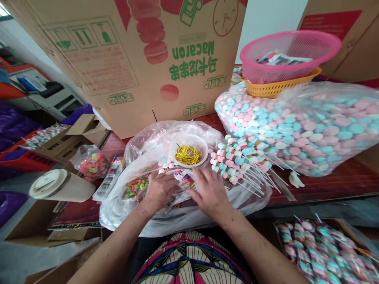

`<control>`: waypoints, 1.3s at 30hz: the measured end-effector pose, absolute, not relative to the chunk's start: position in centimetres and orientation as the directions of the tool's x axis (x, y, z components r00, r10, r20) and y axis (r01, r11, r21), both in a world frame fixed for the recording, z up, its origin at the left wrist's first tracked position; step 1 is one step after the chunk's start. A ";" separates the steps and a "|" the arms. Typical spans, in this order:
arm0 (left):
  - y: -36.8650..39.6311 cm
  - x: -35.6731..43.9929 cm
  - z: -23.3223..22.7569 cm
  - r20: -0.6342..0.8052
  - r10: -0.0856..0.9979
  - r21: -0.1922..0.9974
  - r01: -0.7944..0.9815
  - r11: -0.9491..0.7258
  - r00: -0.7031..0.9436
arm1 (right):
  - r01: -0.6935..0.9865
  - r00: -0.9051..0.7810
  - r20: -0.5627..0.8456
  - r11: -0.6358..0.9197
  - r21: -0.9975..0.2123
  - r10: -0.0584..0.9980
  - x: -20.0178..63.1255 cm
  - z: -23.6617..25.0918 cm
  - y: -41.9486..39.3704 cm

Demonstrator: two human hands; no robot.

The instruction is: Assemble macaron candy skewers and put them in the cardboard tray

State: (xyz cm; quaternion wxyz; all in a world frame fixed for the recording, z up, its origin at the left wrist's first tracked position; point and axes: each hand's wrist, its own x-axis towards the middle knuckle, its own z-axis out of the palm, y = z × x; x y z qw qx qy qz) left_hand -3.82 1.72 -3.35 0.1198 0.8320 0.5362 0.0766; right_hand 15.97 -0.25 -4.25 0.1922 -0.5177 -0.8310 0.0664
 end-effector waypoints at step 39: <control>0.9 -3.1 -3.4 0.656 0.693 0.544 0.449 -0.709 0.298 | 0.947 0.247 -0.150 -0.272 -0.172 0.957 32.8 -4.9 5.0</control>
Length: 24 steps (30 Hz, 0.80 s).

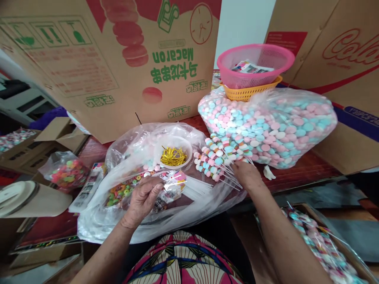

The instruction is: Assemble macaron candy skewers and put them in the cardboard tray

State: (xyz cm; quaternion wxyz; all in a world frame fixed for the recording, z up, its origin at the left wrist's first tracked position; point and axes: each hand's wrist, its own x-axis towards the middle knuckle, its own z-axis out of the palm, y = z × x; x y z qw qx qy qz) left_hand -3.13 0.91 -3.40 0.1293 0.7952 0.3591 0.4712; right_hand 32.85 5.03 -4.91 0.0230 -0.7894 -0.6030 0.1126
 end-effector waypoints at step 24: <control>0.9 -4.0 -3.4 0.568 0.766 0.661 0.388 -0.642 0.300 | 0.779 -0.497 0.511 0.621 -0.094 0.701 29.8 2.0 -0.9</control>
